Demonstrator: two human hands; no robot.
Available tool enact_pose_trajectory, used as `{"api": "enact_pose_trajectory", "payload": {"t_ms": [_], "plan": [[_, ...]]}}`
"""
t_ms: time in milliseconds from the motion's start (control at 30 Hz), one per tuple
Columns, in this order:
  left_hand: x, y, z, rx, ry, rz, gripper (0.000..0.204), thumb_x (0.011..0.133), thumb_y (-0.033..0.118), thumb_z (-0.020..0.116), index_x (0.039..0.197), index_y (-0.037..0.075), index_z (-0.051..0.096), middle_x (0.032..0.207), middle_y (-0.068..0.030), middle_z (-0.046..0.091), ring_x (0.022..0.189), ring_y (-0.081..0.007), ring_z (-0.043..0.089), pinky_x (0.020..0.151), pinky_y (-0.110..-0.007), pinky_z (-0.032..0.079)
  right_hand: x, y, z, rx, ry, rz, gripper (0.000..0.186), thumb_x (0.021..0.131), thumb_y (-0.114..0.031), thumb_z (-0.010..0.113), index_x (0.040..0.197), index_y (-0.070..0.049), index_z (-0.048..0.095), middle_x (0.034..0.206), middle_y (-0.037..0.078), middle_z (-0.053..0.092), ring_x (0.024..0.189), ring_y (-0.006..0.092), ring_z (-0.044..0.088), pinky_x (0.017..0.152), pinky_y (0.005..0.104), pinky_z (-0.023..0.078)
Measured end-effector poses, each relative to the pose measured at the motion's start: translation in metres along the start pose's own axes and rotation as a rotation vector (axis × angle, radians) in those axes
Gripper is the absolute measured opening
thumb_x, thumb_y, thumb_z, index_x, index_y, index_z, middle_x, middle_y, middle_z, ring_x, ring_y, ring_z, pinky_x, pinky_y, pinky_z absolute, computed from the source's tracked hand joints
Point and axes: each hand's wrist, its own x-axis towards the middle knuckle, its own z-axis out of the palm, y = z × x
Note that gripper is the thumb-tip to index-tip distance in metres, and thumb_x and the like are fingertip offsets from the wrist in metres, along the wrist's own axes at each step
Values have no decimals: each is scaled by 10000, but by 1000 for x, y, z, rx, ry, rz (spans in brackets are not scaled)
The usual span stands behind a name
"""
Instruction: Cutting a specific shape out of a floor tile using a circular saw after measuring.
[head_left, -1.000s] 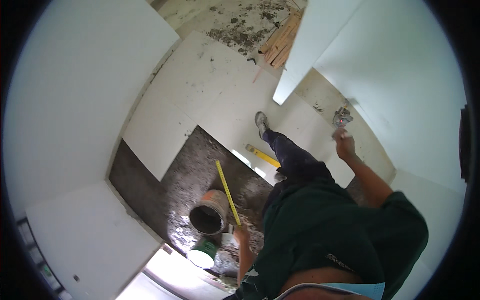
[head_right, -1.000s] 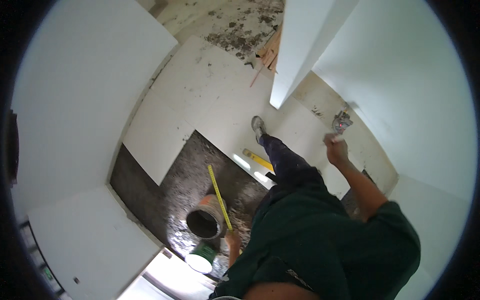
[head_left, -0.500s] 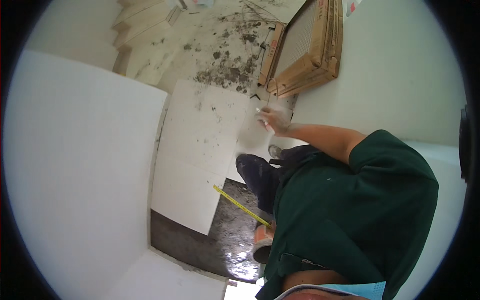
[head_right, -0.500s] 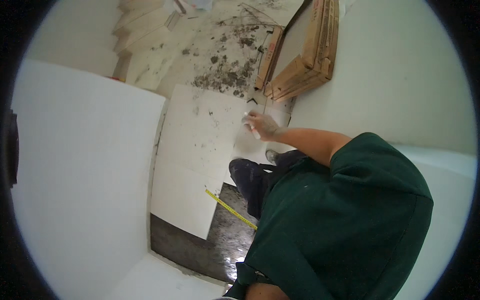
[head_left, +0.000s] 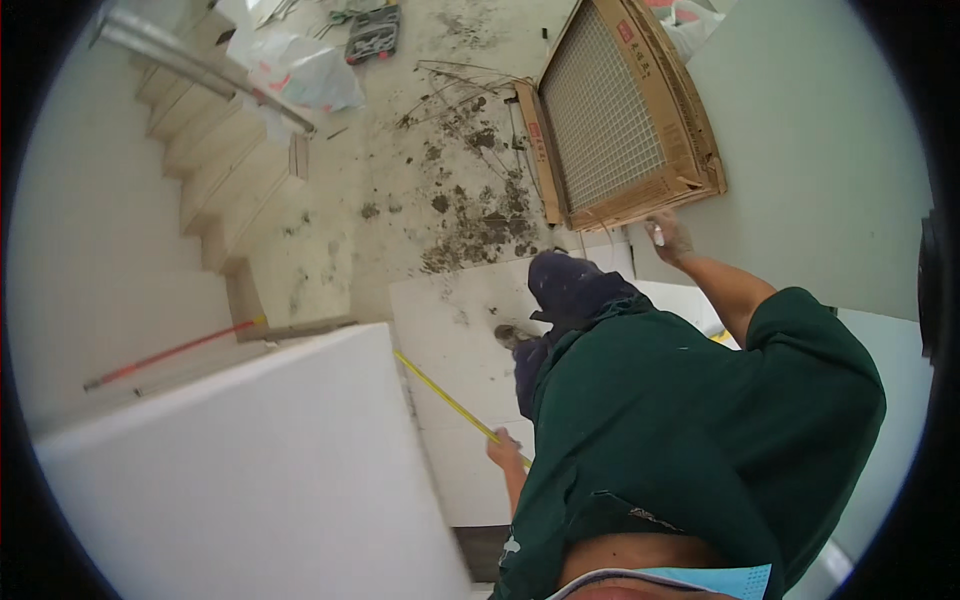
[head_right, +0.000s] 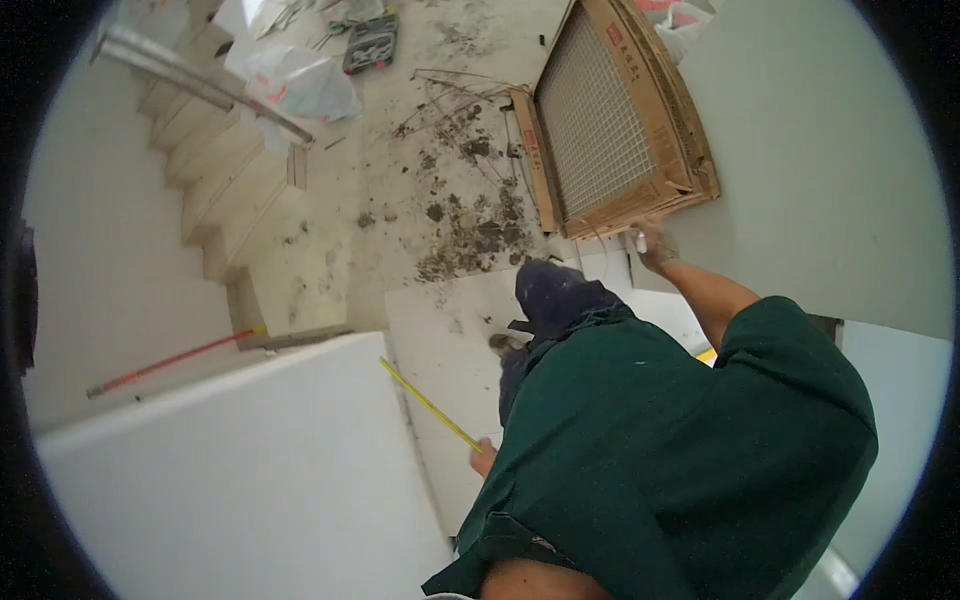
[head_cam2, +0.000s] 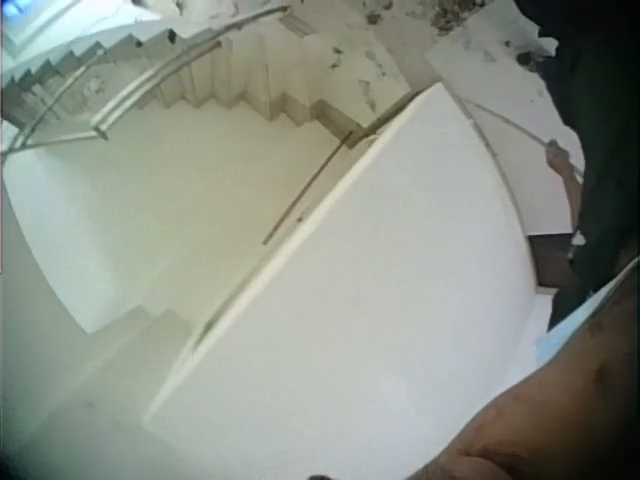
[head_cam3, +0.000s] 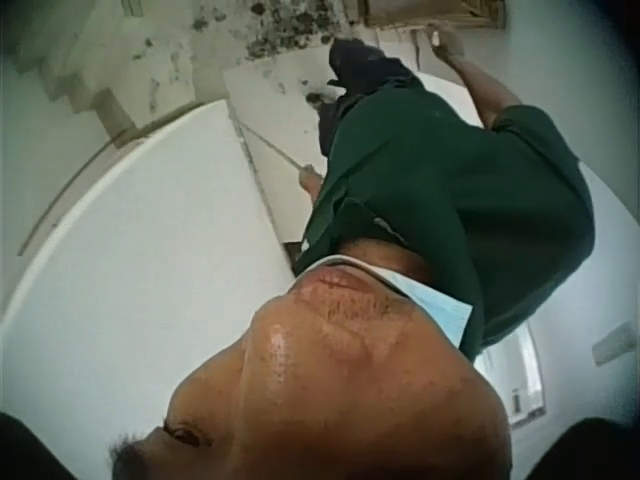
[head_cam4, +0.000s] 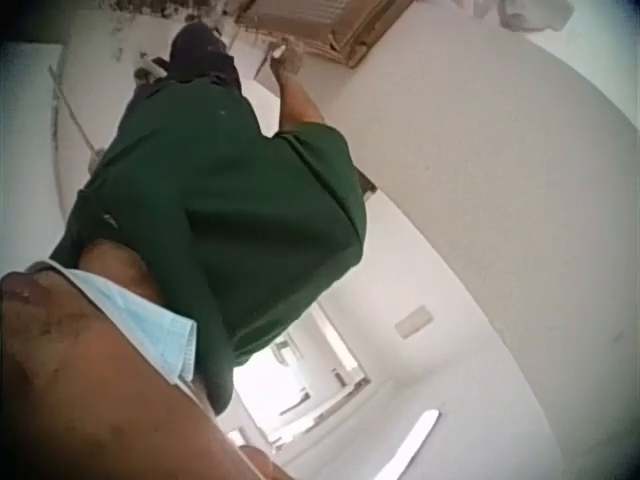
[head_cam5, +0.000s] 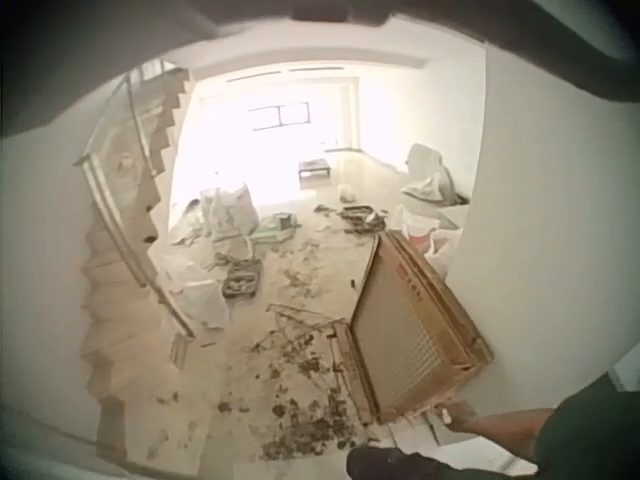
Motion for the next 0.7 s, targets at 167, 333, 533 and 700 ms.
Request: {"api": "enact_pose_trajectory", "payload": {"t_ms": [167, 333, 533, 700], "plan": [[184, 148, -91, -167, 48, -66, 210, 942, 198, 588, 894, -6, 589, 630, -43, 516, 466, -152, 502, 430, -309, 449, 20, -11, 67, 9, 201, 116, 267, 945, -262, 562, 1045, -37, 665, 996, 202, 683, 967, 390, 641, 846, 459, 510], [312, 269, -72, 60, 124, 144, 245, 957, 214, 593, 863, -11, 572, 643, -34, 518, 504, -157, 496, 443, -329, 428, 77, -9, 164, 179, 91, 543, 273, 920, -274, 577, 1080, -70, 663, 1043, 231, 661, 1039, 398, 614, 888, 474, 483], [399, 441, 2, 156, -22, 59, 257, 930, 234, 632, 776, 41, 560, 633, -37, 532, 487, -159, 510, 423, -328, 421, 316, -146, 88, 533, 157, 550, 258, 929, -247, 582, 1074, -52, 669, 876, 153, 692, 810, 273, 666, 740, 393, 523], [521, 576, 41, 139, -124, 83, 270, 938, 239, 626, 802, 16, 561, 623, -46, 527, 477, -180, 513, 419, -338, 418, 465, -214, -16, 810, 281, 460, 293, 963, -256, 577, 1061, 10, 652, 797, 83, 679, 709, 151, 659, 637, 307, 523]]}}
